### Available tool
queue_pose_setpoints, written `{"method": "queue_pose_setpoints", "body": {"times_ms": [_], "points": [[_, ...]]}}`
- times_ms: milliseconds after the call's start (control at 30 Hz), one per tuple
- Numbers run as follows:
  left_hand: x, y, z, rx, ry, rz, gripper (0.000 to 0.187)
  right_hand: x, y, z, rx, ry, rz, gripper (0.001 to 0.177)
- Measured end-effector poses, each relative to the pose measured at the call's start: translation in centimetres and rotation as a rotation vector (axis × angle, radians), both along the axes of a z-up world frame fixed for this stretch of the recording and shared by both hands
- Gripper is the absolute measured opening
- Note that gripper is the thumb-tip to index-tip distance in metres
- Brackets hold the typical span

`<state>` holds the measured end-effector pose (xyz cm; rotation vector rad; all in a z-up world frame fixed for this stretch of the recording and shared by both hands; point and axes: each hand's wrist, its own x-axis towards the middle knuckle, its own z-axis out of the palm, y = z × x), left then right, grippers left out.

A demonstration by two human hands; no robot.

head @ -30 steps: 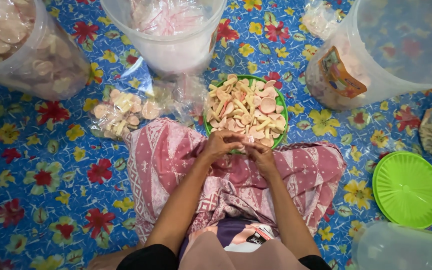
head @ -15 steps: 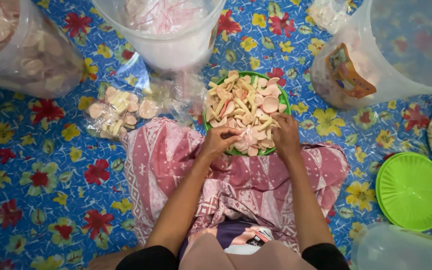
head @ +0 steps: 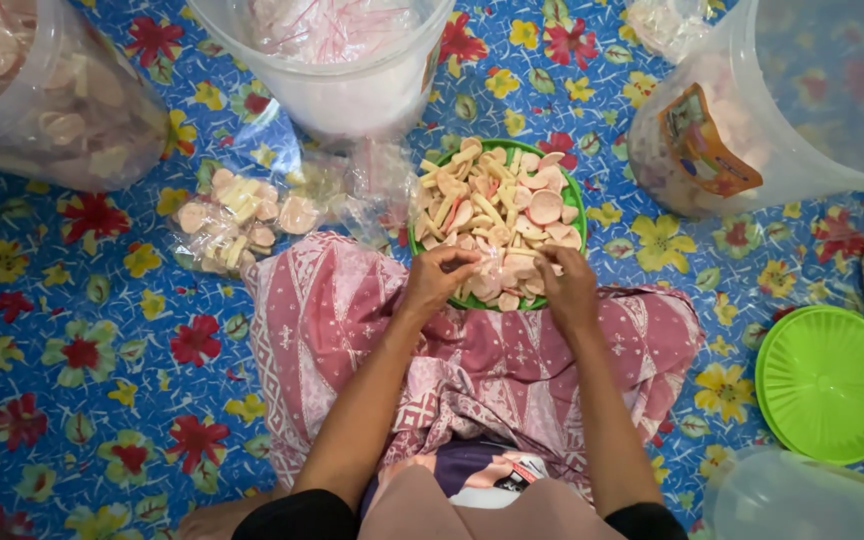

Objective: Packing small snack items from a plate into a cloth bag on the lap.

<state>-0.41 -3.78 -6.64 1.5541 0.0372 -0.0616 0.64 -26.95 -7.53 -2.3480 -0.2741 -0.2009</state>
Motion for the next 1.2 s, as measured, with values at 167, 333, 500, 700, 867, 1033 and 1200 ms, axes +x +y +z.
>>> {"method": "queue_pose_setpoints", "body": {"times_ms": [167, 333, 500, 700, 867, 1033, 1200], "points": [[-0.2, 0.2, 0.2, 0.006, -0.006, 0.030, 0.020, -2.1, 1.5, 1.9, 0.247, 0.129, -0.129, 0.016], [-0.2, 0.2, -0.2, 0.003, -0.064, 0.035, 0.020, -3.0, 1.6, 2.1, 0.324, 0.194, -0.143, 0.018], [-0.3, -0.1, -0.9, 0.008, -0.110, 0.038, 0.020, -3.6, 1.8, 2.4, 0.303, 0.180, -0.128, 0.019], [-0.5, 0.1, -1.1, 0.063, -0.146, -0.052, 0.020, -4.9, 2.5, 3.5, 0.403, 0.226, -0.163, 0.019], [-1.0, 0.3, -0.5, 0.055, -0.142, -0.105, 0.019, -5.5, 2.8, 3.7, 0.436, 0.252, -0.185, 0.020], [-1.0, 0.4, -0.3, 0.015, -0.121, -0.108, 0.019, -6.4, 4.2, 5.7, 0.518, 0.296, -0.174, 0.019], [-1.1, 0.4, 0.4, -0.007, -0.121, -0.091, 0.020, -6.5, 4.6, 5.5, 0.576, 0.301, -0.168, 0.019]]}}
